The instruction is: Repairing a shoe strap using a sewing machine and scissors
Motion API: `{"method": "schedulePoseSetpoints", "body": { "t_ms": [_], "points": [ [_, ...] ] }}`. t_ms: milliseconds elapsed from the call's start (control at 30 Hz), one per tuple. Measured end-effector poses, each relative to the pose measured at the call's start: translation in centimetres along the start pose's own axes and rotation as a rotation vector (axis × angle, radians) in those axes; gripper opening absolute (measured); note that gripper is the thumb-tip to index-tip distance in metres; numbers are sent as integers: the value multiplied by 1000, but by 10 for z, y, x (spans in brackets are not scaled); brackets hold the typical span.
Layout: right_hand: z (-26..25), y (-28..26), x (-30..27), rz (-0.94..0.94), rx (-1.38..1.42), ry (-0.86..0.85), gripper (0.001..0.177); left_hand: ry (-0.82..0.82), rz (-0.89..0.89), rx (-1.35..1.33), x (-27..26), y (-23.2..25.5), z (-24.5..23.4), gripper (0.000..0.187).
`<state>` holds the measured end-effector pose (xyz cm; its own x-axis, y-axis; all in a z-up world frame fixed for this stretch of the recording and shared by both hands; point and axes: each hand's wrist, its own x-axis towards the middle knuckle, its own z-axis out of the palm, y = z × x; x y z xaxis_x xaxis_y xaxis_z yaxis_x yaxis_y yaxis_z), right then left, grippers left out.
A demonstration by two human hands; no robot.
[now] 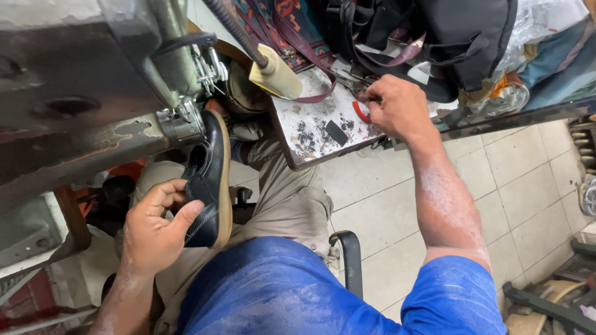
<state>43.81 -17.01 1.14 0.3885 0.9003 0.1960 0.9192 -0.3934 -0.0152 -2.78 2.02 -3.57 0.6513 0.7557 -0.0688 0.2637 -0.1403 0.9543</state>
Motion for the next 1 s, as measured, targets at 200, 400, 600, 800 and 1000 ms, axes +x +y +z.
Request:
{"method": "schedulePoseSetpoints", "body": {
  "t_ms": [200, 400, 600, 800, 1000],
  "points": [
    [-93, -54, 22, -228, 367, 442, 11, -4, -192, 98, 1, 16, 4, 36],
    [-52, -15, 74, -324, 98, 508, 14, -3, -134, 44, 0, 13, 12, 35],
    [7, -1, 79, -174, 170, 235, 25, -4, -149, 36, -2, 12, 11, 33],
    [-7, -24, 10, -118, 196, 349, 6, 1, -176, 62, 2, 15, 10, 34],
    [33, -6, -48, -121, 56, 288, 11, -19, 44, -32, 13, -8, 15, 33]
  ]
}}
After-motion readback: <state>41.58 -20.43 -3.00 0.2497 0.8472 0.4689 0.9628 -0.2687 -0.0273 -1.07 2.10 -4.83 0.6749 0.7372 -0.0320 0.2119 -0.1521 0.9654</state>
